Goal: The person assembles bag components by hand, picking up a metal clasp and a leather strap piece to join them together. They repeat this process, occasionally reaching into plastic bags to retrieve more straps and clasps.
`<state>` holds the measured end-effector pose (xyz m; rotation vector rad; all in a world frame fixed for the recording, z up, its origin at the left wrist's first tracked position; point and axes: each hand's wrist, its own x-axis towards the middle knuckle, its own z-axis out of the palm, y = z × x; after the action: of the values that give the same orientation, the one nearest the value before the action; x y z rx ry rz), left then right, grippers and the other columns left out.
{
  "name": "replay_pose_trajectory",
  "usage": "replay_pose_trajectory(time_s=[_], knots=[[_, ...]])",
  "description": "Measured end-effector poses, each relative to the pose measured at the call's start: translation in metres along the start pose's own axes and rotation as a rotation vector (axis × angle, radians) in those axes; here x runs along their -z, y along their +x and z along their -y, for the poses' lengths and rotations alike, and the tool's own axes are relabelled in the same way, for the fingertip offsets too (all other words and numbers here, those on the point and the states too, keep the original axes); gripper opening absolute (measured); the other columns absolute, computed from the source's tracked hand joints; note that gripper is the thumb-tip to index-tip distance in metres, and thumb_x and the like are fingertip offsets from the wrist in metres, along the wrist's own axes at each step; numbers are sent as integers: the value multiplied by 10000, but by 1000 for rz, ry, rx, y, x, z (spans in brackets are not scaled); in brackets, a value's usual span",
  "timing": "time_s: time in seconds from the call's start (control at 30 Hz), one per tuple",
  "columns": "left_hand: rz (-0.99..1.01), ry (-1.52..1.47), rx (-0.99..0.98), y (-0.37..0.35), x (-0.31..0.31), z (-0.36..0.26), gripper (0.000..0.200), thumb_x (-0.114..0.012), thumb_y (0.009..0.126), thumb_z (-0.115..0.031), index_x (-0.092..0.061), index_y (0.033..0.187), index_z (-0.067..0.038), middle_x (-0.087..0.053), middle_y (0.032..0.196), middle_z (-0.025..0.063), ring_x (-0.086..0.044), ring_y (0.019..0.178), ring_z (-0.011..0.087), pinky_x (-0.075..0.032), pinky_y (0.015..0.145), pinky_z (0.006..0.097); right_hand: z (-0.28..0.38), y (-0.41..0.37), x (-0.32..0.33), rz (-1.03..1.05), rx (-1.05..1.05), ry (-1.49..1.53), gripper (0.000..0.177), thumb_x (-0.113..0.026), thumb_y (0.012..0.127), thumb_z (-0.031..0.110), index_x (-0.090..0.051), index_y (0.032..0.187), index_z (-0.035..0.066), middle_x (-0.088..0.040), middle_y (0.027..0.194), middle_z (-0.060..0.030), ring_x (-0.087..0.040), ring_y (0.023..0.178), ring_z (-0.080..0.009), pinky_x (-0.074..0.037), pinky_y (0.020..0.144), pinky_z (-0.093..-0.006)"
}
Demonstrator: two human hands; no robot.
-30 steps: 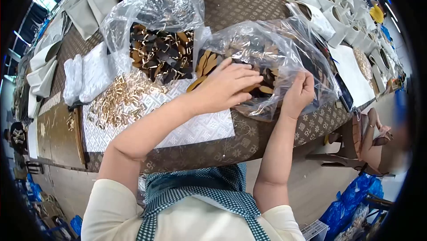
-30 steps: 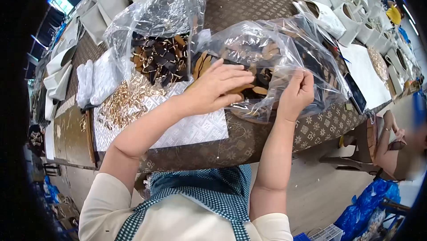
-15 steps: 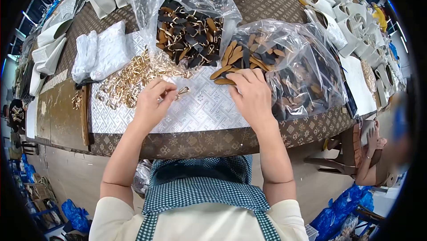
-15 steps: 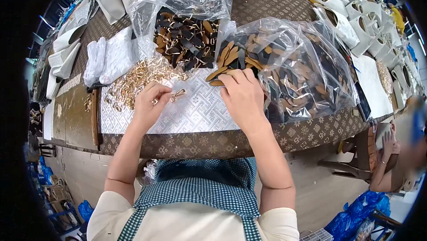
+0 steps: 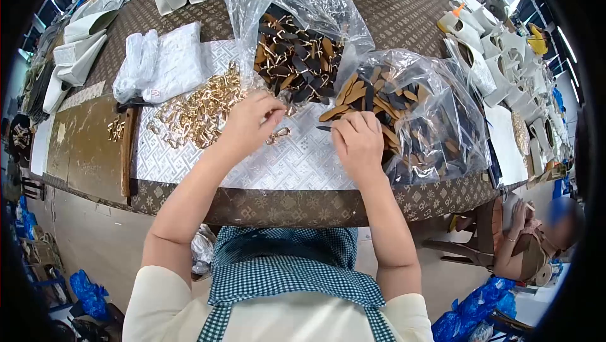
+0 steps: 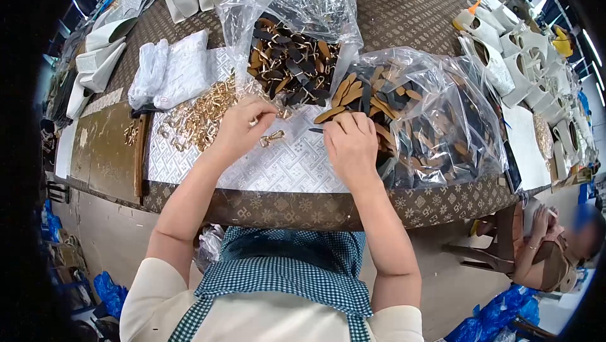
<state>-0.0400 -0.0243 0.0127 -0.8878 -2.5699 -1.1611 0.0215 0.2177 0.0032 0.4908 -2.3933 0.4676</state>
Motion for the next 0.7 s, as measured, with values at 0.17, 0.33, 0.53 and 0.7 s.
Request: replay_pose_trajectory(time_s=[0.17,0.33,0.53,0.7], knots=[[142,215,-243,33,-28,1,211,-649,837,-159,-694,1030,-88,-608,937,72,-567,978,276,-486,809,408,8,-2,-6,-72,-30,176,132,-686,751,20,-646,866,71,-612,910,-52,-577,829,-260,-488,751,-365],[74,477,-309,71,-40,9,253,-664,816,-172,-699,1065,-201,-551,902,28,-546,911,203,-397,749,365,7,5,-1,-54,-193,189,122,-680,800,47,-648,915,70,-601,1192,-122,-560,1016,-328,-481,845,-407],[29,586,-418,105,-43,17,272,-609,802,-114,-675,1050,-205,-533,912,28,-551,916,206,-416,736,362,-2,53,-28,-79,-335,166,91,-663,843,75,-643,932,71,-596,1195,-183,-555,1002,-382,-450,893,-451],[30,554,-475,143,-42,37,244,-587,814,-105,-655,1042,-155,-558,999,83,-581,989,257,-509,807,396,-21,62,-52,-200,-276,252,52,-625,863,39,-575,867,27,-606,873,-149,-562,839,-360,-459,776,-452]])
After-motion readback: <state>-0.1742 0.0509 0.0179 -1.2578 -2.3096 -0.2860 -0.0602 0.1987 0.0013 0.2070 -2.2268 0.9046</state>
